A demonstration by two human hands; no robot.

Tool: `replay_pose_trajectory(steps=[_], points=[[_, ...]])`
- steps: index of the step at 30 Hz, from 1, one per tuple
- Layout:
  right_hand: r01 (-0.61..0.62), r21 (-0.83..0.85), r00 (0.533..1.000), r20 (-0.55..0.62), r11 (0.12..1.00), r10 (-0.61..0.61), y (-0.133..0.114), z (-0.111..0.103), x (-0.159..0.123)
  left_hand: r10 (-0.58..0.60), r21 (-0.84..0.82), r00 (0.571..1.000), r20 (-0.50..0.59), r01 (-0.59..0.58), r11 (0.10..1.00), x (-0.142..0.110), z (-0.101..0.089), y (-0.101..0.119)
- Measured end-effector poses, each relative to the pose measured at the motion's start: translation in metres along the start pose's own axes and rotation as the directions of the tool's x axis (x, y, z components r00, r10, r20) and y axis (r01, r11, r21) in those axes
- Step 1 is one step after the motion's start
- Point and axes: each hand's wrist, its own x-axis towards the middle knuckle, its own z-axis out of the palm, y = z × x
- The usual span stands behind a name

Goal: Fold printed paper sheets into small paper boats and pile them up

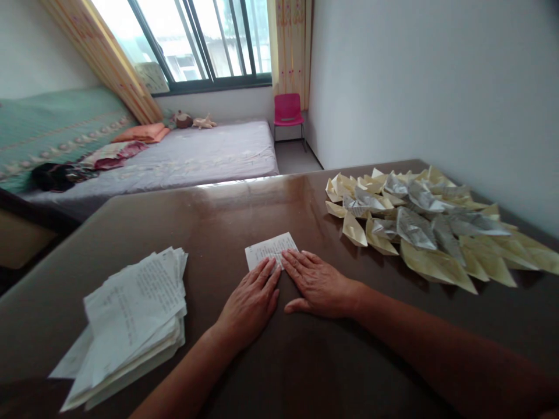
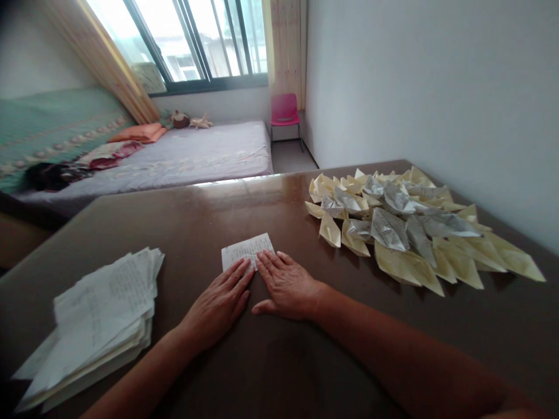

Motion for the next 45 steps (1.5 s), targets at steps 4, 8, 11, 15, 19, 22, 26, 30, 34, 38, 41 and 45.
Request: replay_pose_trajectory(steps=[4, 8, 11, 15, 19, 22, 26, 30, 34, 38, 41, 45], points=[[-0.077, -0.076, 0.997, 0.006, 0.994, 0.078, -0.002, -0.007, 0.000, -0.035, 0.110, 0.999, -0.003, 0.035, 0.993, -0.005, -0.010, -0.002], [-0.157, -0.188, 0.987, 0.009, 0.970, 0.161, -0.007, -0.016, 0.003, -0.095, 0.211, 0.995, -0.002, 0.093, 0.973, -0.007, -0.019, 0.000], [-0.169, -0.275, 0.984, 0.006, 0.946, 0.178, -0.008, -0.020, 0.005, -0.129, 0.249, 0.992, -0.018, 0.129, 0.960, -0.006, -0.021, 0.002], [-0.120, -0.369, 0.989, 0.036, 0.922, 0.143, -0.009, -0.020, 0.008, -0.124, 0.224, 0.991, -0.053, 0.133, 0.966, -0.005, -0.022, -0.005], [-0.054, -0.426, 0.986, 0.121, 0.903, 0.116, -0.011, -0.031, 0.018, -0.085, 0.208, 0.993, -0.083, 0.101, 0.973, -0.009, -0.021, -0.013], [-0.019, -0.402, 0.972, 0.209, 0.915, 0.112, -0.010, -0.048, 0.030, -0.057, 0.224, 0.993, -0.108, 0.080, 0.971, -0.011, -0.020, -0.016], [-0.023, -0.383, 0.982, 0.163, 0.923, 0.092, -0.006, -0.058, 0.041, -0.060, 0.215, 0.987, -0.147, 0.091, 0.972, -0.011, -0.017, -0.018], [-0.079, -0.399, 0.993, 0.054, 0.914, 0.109, -0.007, -0.049, 0.042, -0.072, 0.190, 0.979, -0.191, 0.109, 0.976, -0.012, -0.013, -0.020], [-0.081, -0.400, 0.996, 0.004, 0.913, 0.090, -0.007, -0.042, 0.037, -0.083, 0.140, 0.969, -0.233, 0.118, 0.983, -0.009, -0.010, -0.020], [-0.021, -0.363, 1.000, -0.026, 0.931, 0.013, 0.002, -0.040, 0.037, -0.051, 0.135, 0.970, -0.238, 0.085, 0.987, -0.005, -0.012, -0.016], [0.019, -0.338, 0.995, -0.085, 0.941, -0.050, 0.006, -0.037, 0.039, -0.030, 0.129, 0.985, -0.171, 0.052, 0.990, -0.004, -0.014, -0.012], [0.076, -0.286, 0.973, -0.187, 0.955, -0.134, -0.008, -0.031, 0.040, -0.058, 0.071, 0.985, -0.163, 0.070, 0.995, -0.004, -0.015, -0.014]])
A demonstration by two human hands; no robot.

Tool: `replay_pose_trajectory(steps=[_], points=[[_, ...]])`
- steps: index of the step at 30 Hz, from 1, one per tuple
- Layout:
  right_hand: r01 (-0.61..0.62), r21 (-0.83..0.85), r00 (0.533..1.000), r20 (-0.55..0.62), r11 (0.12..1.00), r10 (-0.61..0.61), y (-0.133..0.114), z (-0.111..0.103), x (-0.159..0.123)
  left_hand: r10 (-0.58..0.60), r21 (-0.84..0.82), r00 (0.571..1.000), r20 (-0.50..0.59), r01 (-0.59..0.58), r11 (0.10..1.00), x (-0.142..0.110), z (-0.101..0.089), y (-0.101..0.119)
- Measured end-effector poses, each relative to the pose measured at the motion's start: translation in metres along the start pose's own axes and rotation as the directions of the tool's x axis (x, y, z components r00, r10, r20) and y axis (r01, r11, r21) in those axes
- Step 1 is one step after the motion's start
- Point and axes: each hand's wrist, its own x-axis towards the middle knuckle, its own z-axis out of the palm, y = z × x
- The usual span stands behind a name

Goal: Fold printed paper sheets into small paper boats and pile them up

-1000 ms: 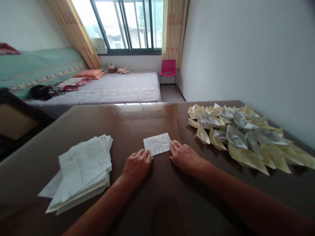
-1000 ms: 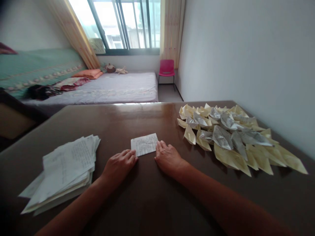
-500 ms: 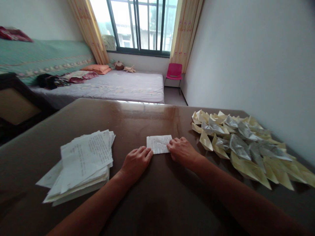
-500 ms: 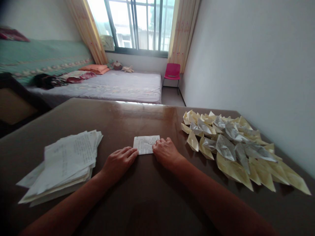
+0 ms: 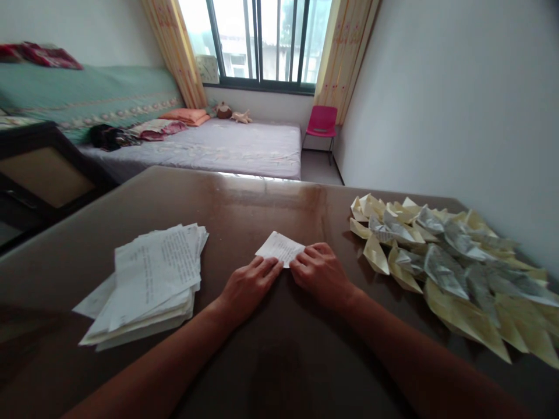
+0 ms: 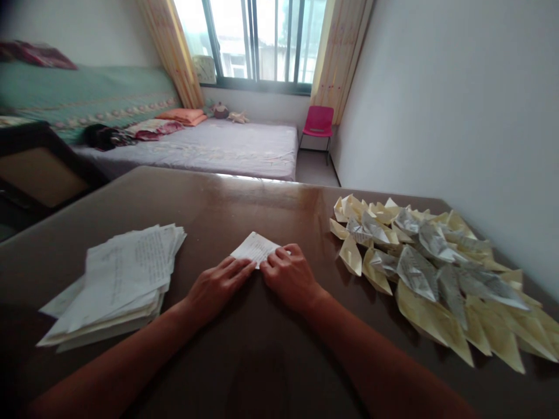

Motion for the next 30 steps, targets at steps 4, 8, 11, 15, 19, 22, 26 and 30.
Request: replay_pose_trajectory(steps=[4, 8, 11, 15, 19, 22, 26, 30], points=[[0.091, 0.143, 0.996, -0.031, 0.985, -0.088, -0.006, -0.004, 0.000, -0.056, -0.101, 0.998, -0.039, 0.052, 0.994, -0.002, 0.003, -0.006], [0.083, 0.346, 0.991, 0.068, 0.935, -0.113, 0.024, -0.004, -0.001, -0.078, -0.190, 0.988, -0.135, 0.052, 0.980, -0.003, 0.007, -0.011], [0.109, 0.553, 0.984, 0.060, 0.826, -0.169, 0.048, 0.001, -0.003, -0.024, -0.194, 0.992, -0.124, 0.000, 0.981, -0.002, 0.008, -0.011], [0.025, 0.704, 0.979, 0.127, 0.710, -0.160, 0.058, 0.006, -0.007, 0.048, -0.223, 0.998, -0.037, -0.055, 0.973, 0.000, 0.001, -0.009], [-0.177, 0.733, 0.971, 0.240, 0.657, -0.007, 0.055, 0.013, -0.007, 0.026, -0.279, 1.000, -0.011, -0.028, 0.960, -0.007, -0.005, -0.014], [-0.258, 0.743, 0.962, 0.253, 0.617, 0.098, 0.051, 0.018, -0.006, -0.012, -0.316, 1.000, 0.004, 0.012, 0.949, -0.012, -0.005, -0.018], [-0.375, 0.533, 0.927, 0.193, 0.758, 0.323, 0.042, 0.024, -0.003, -0.053, -0.335, 0.999, 0.010, 0.054, 0.941, -0.012, -0.005, -0.020], [-0.442, 0.379, 0.895, 0.125, 0.813, 0.428, 0.032, 0.027, -0.002, -0.082, -0.309, 0.997, 0.011, 0.081, 0.948, -0.010, -0.005, -0.020]])
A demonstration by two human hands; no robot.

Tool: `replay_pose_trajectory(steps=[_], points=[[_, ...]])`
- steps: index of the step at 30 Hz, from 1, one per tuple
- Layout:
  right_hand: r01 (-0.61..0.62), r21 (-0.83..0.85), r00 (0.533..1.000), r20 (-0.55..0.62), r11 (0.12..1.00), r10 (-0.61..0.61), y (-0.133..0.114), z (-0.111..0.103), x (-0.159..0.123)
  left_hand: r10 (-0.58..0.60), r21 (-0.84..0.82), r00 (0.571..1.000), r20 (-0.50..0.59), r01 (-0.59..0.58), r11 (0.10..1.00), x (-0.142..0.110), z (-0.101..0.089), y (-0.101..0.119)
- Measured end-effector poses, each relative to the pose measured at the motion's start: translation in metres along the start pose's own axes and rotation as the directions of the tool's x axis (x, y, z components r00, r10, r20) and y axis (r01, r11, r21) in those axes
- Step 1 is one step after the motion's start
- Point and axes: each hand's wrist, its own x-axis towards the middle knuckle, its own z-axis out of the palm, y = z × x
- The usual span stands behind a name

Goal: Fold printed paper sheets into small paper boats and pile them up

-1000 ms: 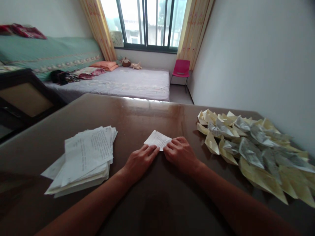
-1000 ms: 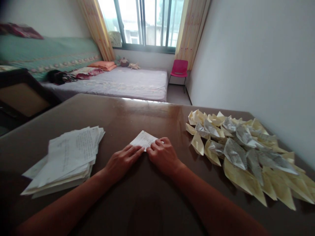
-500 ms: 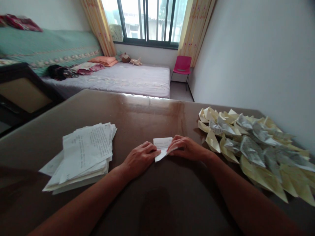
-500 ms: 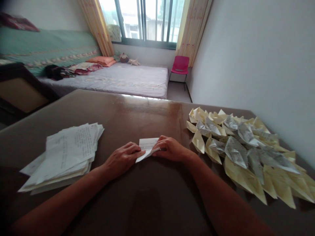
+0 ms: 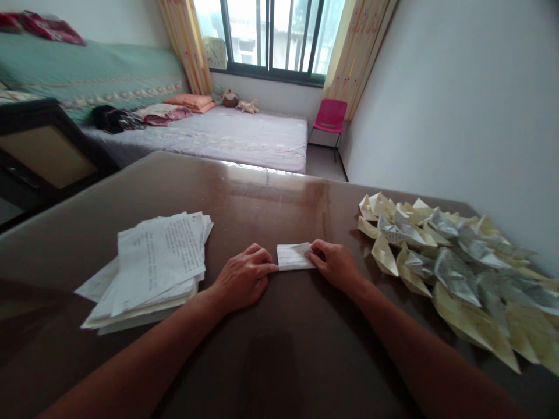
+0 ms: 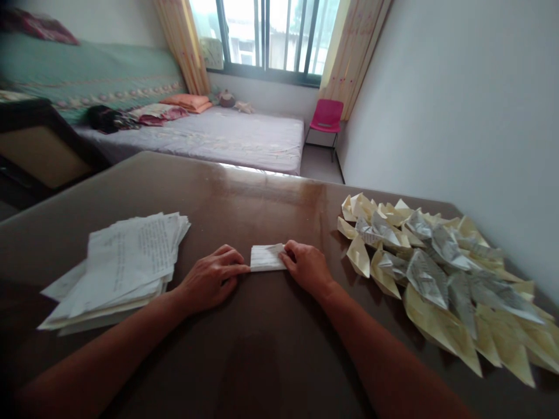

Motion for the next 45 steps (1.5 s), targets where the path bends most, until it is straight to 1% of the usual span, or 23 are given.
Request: replay_pose_trajectory(steps=[4, 10, 11, 13, 15, 16, 18, 19, 22, 25, 31, 37, 42, 44, 45], points=[[-0.012, -0.048, 1.000, -0.021, 0.999, 0.011, -0.003, 0.002, 0.000, -0.001, 0.010, 1.000, 0.007, 0.001, 1.000, 0.000, 0.001, 0.000], [-0.030, -0.061, 0.999, -0.019, 0.998, 0.029, -0.003, 0.003, 0.001, -0.035, 0.038, 0.999, 0.013, 0.035, 0.999, -0.001, 0.003, 0.000], [-0.033, -0.059, 0.999, -0.015, 0.998, 0.032, -0.003, 0.003, 0.001, -0.052, 0.049, 0.999, -0.007, 0.052, 0.997, 0.000, 0.003, 0.002], [-0.035, -0.053, 0.999, -0.008, 0.998, 0.035, -0.003, 0.004, 0.001, -0.082, 0.074, 0.993, -0.086, 0.089, 0.993, 0.001, 0.004, 0.006], [-0.038, -0.057, 0.999, -0.013, 0.998, 0.037, -0.003, 0.004, 0.001, -0.057, 0.093, 0.986, -0.154, 0.072, 0.993, 0.003, 0.007, 0.013], [-0.039, -0.063, 0.999, -0.017, 0.997, 0.038, -0.003, 0.004, 0.001, -0.018, 0.101, 0.988, -0.154, 0.034, 0.994, 0.003, 0.009, 0.017], [-0.038, -0.076, 0.999, -0.022, 0.996, 0.037, -0.003, 0.004, 0.001, 0.057, 0.115, 0.996, -0.075, -0.048, 0.992, 0.004, 0.015, 0.025], [-0.036, -0.080, 0.999, -0.023, 0.996, 0.035, -0.003, 0.004, 0.001, 0.068, 0.117, 0.997, -0.028, -0.065, 0.991, 0.003, 0.018, 0.028], [-0.039, -0.083, 0.999, -0.021, 0.996, 0.037, -0.003, 0.004, 0.001, 0.041, 0.115, 0.997, 0.068, -0.048, 0.992, 0.001, 0.025, 0.032], [-0.057, -0.082, 0.998, -0.012, 0.995, 0.056, -0.002, 0.005, 0.002, 0.013, 0.111, 0.994, 0.111, -0.026, 0.993, -0.002, 0.027, 0.030], [-0.081, -0.078, 0.997, 0.000, 0.994, 0.081, 0.000, 0.006, 0.005, 0.002, 0.122, 0.985, 0.173, -0.023, 0.992, -0.002, 0.025, 0.029], [-0.071, -0.068, 0.997, 0.002, 0.995, 0.071, 0.000, 0.006, 0.005, -0.008, 0.153, 0.980, 0.198, -0.023, 0.988, -0.003, 0.024, 0.030], [-0.072, -0.105, 0.997, -0.006, 0.992, 0.072, 0.002, 0.009, 0.005, -0.003, 0.153, 0.989, 0.148, -0.020, 0.988, -0.003, 0.027, 0.031], [-0.072, -0.102, 0.997, -0.011, 0.992, 0.071, 0.000, 0.007, 0.004, -0.006, 0.156, 0.990, 0.140, -0.016, 0.988, -0.004, 0.028, 0.031], [-0.058, -0.110, 0.998, -0.033, 0.992, 0.055, -0.003, 0.005, 0.002, -0.009, 0.160, 0.990, 0.140, -0.014, 0.987, -0.004, 0.028, 0.031]])
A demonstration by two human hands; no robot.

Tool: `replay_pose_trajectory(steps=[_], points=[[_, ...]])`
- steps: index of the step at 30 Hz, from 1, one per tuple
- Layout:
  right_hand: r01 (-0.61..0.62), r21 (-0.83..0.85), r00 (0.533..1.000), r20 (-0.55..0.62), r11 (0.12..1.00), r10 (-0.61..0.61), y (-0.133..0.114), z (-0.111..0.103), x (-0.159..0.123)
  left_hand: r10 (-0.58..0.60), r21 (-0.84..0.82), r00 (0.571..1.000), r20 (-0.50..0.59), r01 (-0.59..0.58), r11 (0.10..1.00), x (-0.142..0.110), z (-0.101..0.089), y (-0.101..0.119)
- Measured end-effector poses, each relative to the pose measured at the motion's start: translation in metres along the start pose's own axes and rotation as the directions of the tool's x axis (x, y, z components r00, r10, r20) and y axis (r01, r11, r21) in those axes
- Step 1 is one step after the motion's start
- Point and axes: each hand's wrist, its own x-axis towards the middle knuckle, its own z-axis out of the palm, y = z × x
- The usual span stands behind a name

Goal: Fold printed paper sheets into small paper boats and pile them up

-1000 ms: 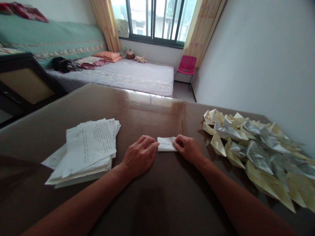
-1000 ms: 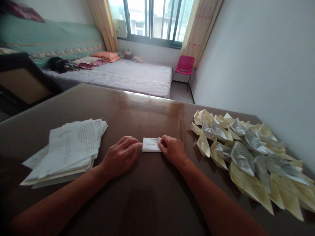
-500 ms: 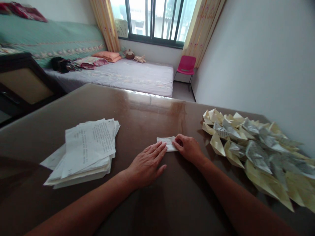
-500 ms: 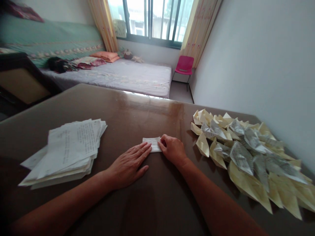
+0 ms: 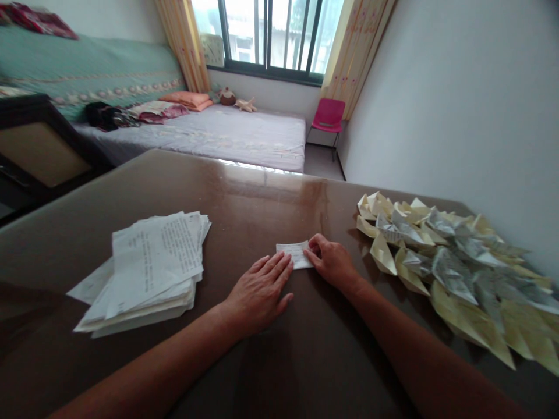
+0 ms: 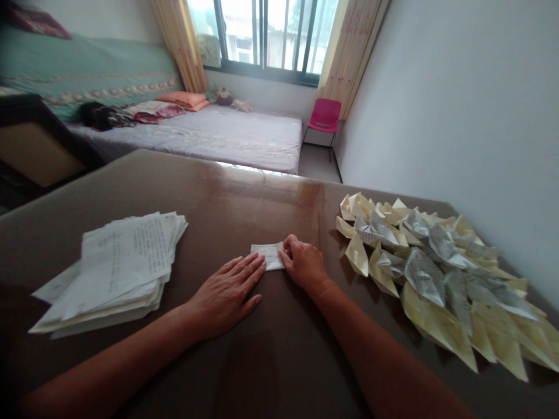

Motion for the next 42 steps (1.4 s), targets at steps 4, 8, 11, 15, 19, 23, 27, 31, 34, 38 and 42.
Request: replay_pose_trajectory(steps=[4, 8, 11, 15, 19, 23, 27, 31, 34, 38, 42], points=[[0.211, -0.198, 0.964, -0.122, 0.957, -0.237, -0.023, -0.016, -0.017, -0.007, 0.019, 1.000, -0.005, 0.007, 1.000, 0.000, 0.000, 0.000], [0.391, -0.355, 0.920, 0.123, 0.849, -0.372, -0.050, -0.016, -0.041, -0.005, 0.036, 1.000, -0.017, 0.005, 0.999, 0.000, 0.000, 0.002], [0.372, -0.438, 0.928, 0.149, 0.819, -0.342, -0.054, -0.003, -0.053, -0.009, 0.063, 0.999, -0.037, 0.012, 0.998, 0.001, -0.001, 0.004], [0.349, -0.507, 0.935, 0.136, 0.788, -0.327, -0.049, 0.004, -0.058, -0.037, 0.131, 0.996, -0.084, 0.048, 0.990, 0.000, -0.003, 0.005], [0.317, -0.566, 0.945, 0.120, 0.761, -0.304, -0.048, 0.004, -0.059, -0.035, 0.210, 0.992, -0.118, 0.059, 0.976, -0.002, -0.007, 0.004], [0.306, -0.574, 0.949, 0.120, 0.760, -0.292, -0.051, 0.005, -0.058, -0.018, 0.253, 0.989, -0.148, 0.056, 0.966, -0.002, -0.011, 0.004], [0.265, -0.556, 0.964, 0.121, 0.788, -0.239, -0.052, -0.001, -0.051, -0.016, 0.184, 0.975, -0.223, 0.058, 0.981, 0.001, -0.016, -0.002], [0.243, -0.506, 0.970, 0.116, 0.828, -0.214, -0.053, -0.011, -0.041, -0.176, 0.023, 0.960, -0.219, 0.186, 0.982, 0.008, -0.017, -0.014], [0.255, -0.463, 0.967, 0.112, 0.849, -0.229, -0.052, -0.013, -0.035, -0.224, -0.107, 0.951, -0.212, 0.205, 0.973, 0.011, -0.013, -0.019], [0.240, -0.436, 0.971, 0.088, 0.867, -0.224, -0.050, -0.011, -0.033, -0.224, -0.330, 0.950, -0.216, 0.145, 0.933, 0.013, -0.007, -0.018], [0.233, -0.432, 0.972, 0.068, 0.872, -0.225, -0.050, -0.012, -0.034, -0.273, -0.546, 0.945, -0.181, 0.134, 0.827, 0.014, -0.004, -0.016]])
